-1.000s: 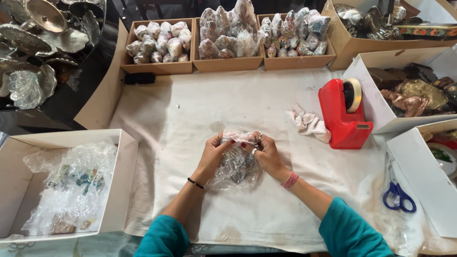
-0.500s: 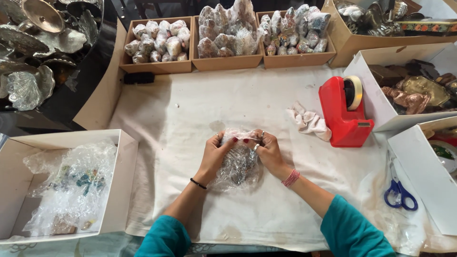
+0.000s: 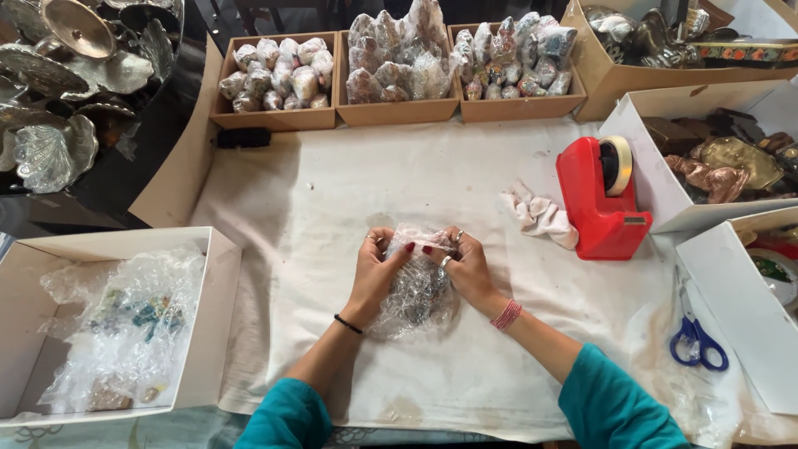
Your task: The person wraps a small, dark-colored figurine in bubble wrap and secures it with tape. They then place the wrapped item into a cardboard box and proceed to wrap a second figurine in the same manner.
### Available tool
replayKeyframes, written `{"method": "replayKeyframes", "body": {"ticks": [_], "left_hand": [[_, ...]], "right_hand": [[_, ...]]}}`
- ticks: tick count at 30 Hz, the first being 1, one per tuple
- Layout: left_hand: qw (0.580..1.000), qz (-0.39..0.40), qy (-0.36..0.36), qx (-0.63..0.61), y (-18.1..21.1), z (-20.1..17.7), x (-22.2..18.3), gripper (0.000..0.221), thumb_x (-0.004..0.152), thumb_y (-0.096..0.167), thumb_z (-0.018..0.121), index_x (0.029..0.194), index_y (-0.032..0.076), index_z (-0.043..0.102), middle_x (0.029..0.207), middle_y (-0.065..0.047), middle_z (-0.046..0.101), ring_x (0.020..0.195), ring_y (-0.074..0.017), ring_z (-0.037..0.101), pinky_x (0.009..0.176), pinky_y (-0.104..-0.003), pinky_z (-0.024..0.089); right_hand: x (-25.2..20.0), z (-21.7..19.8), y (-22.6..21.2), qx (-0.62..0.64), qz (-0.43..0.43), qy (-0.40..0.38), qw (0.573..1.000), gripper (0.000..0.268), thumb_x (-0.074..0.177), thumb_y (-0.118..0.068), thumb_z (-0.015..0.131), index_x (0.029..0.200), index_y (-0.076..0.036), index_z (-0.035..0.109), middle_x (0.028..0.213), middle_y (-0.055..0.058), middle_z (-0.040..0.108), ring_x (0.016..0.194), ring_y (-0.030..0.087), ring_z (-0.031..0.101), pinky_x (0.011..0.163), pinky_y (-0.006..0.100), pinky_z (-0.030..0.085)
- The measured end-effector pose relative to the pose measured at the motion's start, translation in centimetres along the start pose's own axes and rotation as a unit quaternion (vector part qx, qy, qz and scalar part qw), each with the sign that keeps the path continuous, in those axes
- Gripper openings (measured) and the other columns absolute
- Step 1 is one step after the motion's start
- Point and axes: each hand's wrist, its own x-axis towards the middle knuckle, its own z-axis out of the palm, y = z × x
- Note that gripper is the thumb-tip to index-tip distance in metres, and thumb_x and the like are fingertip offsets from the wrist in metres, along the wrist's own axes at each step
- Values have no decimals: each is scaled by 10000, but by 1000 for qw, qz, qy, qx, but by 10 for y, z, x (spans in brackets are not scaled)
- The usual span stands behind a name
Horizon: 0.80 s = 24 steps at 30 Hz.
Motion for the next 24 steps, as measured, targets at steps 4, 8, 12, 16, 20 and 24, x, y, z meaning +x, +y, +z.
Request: {"method": "replayKeyframes", "body": {"ticks": [4,8,12,16,20,24], "left_hand": [[1000,27,3,-8,-9,-4,1,99,940,14,716,990,26,632,1123,-121,677,959,-121,668,837,-247,591],[998,60,-34,6,12,10,-9,53,901,-12,688,949,-31,678,1222,-168,723,1035,-149,693,868,-270,589],[993,65,-80,60,9,5,-6,163,968,45,643,1042,-33,765,1261,-151,726,1067,-135,688,926,-256,564],[993,57,-62,84,-4,3,5,140,962,41,700,1038,-54,772,1221,-156,731,1004,-153,673,845,-278,560],[998,20,-48,47,5,21,15,250,872,45,752,1103,13,661,1185,-87,711,1000,-119,684,835,-262,588],[988,-121,-91,0,-14,1,52,283,938,142,721,1186,7,703,1008,-64,723,858,-108,683,749,-255,567]], "right_hand": [[0,-1,5,-12,-6,4,1000,112,953,-89,748,919,-47,650,795,-67,585,725,10,483,624,192,425],[-1,5,-7,-28,17,41,999,85,932,-86,731,930,-52,652,813,-71,619,738,2,518,630,189,450],[1,-1,4,-2,8,58,998,97,962,-83,719,919,-45,640,809,-57,630,728,12,528,629,199,456],[7,-6,6,-22,-11,71,997,71,971,-49,718,936,-29,660,819,-50,613,740,21,509,632,206,436],[16,-12,2,-32,-41,97,994,73,901,18,659,962,-20,675,870,-38,689,784,22,608,691,199,516],[39,-6,0,-19,-40,140,989,47,920,1,697,963,-9,682,840,-36,670,739,21,566,642,205,477]]}}
